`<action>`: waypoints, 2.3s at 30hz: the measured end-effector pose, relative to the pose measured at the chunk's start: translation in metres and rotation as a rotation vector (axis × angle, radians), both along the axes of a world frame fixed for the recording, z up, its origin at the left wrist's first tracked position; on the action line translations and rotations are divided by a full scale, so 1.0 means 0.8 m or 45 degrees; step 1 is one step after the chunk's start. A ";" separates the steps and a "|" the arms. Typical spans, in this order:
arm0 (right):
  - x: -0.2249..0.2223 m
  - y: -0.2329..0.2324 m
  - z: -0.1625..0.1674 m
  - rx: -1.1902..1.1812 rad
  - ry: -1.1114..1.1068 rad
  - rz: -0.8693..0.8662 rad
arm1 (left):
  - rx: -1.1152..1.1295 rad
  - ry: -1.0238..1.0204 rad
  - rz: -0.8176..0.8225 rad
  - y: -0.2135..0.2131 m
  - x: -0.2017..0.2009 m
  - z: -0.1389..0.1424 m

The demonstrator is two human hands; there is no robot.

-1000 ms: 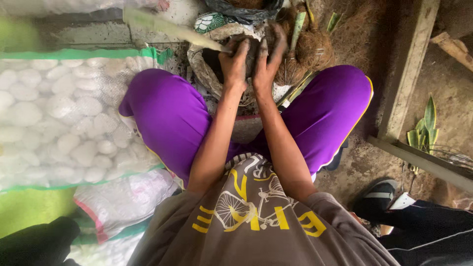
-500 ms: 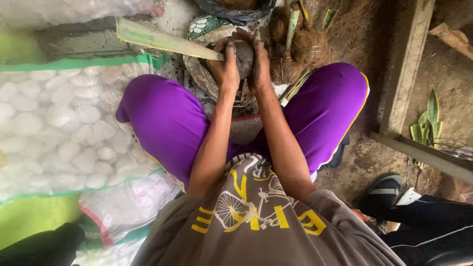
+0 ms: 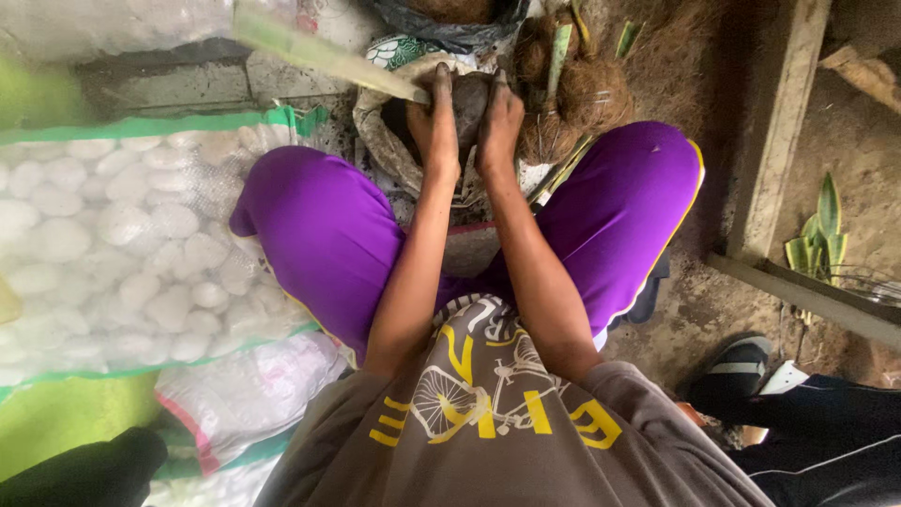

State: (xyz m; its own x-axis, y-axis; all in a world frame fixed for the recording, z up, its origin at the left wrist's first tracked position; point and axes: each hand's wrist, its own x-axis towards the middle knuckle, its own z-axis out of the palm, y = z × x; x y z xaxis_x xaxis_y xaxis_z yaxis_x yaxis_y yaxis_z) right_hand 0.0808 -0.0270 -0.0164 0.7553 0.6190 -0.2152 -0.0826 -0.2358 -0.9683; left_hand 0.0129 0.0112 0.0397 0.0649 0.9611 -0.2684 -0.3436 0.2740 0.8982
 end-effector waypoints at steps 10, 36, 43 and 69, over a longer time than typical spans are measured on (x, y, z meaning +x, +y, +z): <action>0.011 0.001 0.003 0.313 0.482 -0.067 | 0.164 0.099 -0.252 -0.021 0.002 -0.008; 0.001 -0.013 0.008 -0.009 -0.512 0.017 | -0.334 -0.453 -0.198 -0.010 -0.007 -0.016; -0.013 -0.016 0.008 0.385 -0.321 0.099 | -0.681 -0.248 -0.184 -0.002 -0.011 -0.007; 0.019 -0.013 -0.004 0.212 0.095 0.597 | 0.613 0.462 -0.072 0.014 -0.017 -0.015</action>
